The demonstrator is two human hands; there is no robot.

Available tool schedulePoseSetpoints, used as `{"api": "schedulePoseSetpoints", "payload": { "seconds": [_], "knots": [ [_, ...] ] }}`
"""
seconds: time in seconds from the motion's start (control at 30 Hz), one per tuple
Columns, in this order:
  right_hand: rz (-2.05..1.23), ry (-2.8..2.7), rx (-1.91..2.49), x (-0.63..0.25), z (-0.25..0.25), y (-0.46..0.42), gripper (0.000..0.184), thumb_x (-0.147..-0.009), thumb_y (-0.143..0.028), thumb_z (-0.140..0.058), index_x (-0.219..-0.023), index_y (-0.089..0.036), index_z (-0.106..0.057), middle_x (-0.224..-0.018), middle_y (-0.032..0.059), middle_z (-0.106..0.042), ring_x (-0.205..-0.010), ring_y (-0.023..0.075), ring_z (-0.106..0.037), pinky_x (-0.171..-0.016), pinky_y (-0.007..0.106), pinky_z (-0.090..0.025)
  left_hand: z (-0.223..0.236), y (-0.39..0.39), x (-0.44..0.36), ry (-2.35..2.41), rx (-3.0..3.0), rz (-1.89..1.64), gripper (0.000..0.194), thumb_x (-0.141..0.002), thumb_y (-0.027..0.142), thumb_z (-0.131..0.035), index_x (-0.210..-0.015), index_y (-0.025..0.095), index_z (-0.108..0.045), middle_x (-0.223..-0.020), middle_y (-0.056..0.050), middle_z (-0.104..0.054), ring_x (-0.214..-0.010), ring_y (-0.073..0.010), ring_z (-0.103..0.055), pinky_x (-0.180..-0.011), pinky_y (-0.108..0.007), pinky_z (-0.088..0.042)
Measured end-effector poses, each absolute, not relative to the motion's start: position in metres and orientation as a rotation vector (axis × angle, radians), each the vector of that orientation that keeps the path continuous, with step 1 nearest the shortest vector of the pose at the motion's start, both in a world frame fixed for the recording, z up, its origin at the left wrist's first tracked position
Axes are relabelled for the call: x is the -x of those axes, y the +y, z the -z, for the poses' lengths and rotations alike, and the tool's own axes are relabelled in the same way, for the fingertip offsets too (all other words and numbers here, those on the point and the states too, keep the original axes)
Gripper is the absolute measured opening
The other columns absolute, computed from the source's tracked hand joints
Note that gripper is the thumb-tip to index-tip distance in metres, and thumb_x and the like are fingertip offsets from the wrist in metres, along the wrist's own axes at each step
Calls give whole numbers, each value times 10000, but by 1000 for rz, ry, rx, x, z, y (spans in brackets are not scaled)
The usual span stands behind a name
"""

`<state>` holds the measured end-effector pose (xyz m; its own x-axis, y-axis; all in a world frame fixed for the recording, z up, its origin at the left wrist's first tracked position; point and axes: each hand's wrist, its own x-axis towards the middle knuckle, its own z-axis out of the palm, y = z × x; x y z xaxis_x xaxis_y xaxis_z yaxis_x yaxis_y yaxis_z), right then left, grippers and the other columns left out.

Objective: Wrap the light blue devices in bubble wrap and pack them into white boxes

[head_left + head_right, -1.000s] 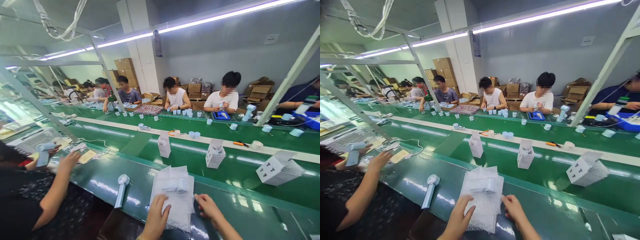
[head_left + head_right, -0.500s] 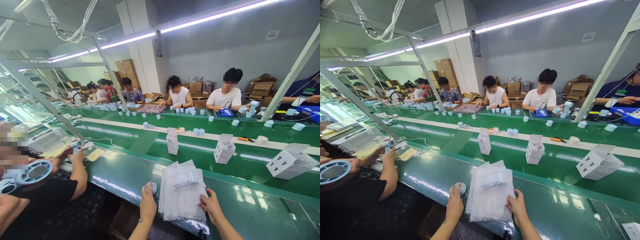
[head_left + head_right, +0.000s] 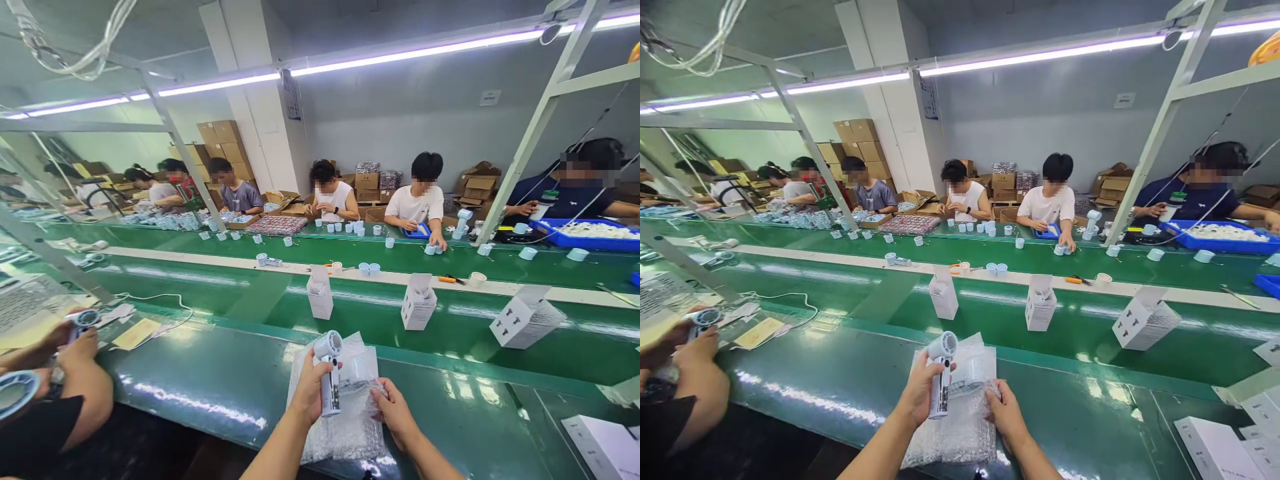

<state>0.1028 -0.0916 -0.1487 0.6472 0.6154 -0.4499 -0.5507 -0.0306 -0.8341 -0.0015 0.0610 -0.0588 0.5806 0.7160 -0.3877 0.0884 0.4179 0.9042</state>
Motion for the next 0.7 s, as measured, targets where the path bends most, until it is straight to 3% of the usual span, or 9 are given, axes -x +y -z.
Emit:
{"api": "schedulePoseSetpoints", "payload": {
  "seconds": [0.07,0.2,0.33,0.43,0.5,0.53,0.6,0.67,0.7],
  "knots": [
    [-915,8,1247,-106,147,-93,423,-559,-465,-710,-853,-190,-579,-652,-26,-633,-571,119,-540,-534,243,-451,61,53,-12,851,-998,-402,457,-677,167,-561,-1117,273,-497,-793,29,-711,-805,-209,-705,-657,-295,-518],
    [-789,158,1199,-128,143,-103,447,-559,-455,-624,-922,-225,-500,-720,-33,-635,-664,145,-597,-660,295,-508,86,44,-4,919,-914,-364,506,-617,110,-593,-1081,305,-529,-670,81,-681,-616,-161,-647,-595,-261,-470],
    [-749,102,1280,-150,139,-127,414,-583,-395,-656,-941,-200,-585,-678,-22,-631,-626,161,-552,-617,300,-462,111,38,8,1115,-887,-416,606,-544,105,-592,-1118,265,-483,-548,79,-611,-475,-164,-576,-470,-239,-407],
    [-710,-149,1489,-152,140,-145,327,-578,-343,-706,-864,-187,-689,-576,-40,-563,-571,148,-460,-591,290,-395,106,36,6,1123,-832,-462,562,-563,169,-612,-1097,246,-457,-606,61,-624,-487,-145,-571,-491,-241,-436],
    [-749,-349,1659,-149,140,-154,406,-643,-386,-682,-1000,-192,-695,-575,-41,-540,-566,158,-460,-587,295,-393,91,31,0,1089,-788,-486,491,-585,234,-652,-1045,231,-481,-760,20,-684,-536,-110,-577,-538,-227,-459],
    [-777,-412,1725,-146,138,-157,510,-678,-424,-670,-1137,-202,-649,-649,-22,-583,-602,174,-502,-605,304,-415,81,26,-5,1049,-765,-475,476,-589,261,-677,-1027,223,-493,-863,-6,-704,-568,-97,-581,-561,-221,-465],
    [-808,-419,1772,-142,131,-163,773,-677,-498,-708,-1360,-224,-470,-986,70,-657,-830,236,-600,-719,338,-472,63,9,-19,927,-745,-416,486,-575,288,-728,-1004,217,-512,-1025,-43,-702,-645,-100,-602,-606,-229,-477],
    [-836,-406,1643,-137,119,-168,956,-601,-556,-778,-1411,-227,-392,-1357,147,-509,-1177,305,-521,-911,372,-458,49,-15,-36,785,-772,-357,512,-545,280,-764,-991,229,-518,-1042,-35,-693,-752,-138,-634,-689,-262,-496],
    [-866,-411,1509,-135,113,-170,989,-574,-581,-793,-1406,-231,-391,-1446,149,-428,-1288,314,-441,-990,382,-423,46,-28,-46,719,-807,-343,528,-537,273,-768,-1001,237,-519,-1027,-28,-691,-821,-166,-646,-752,-287,-499]
  ]
}}
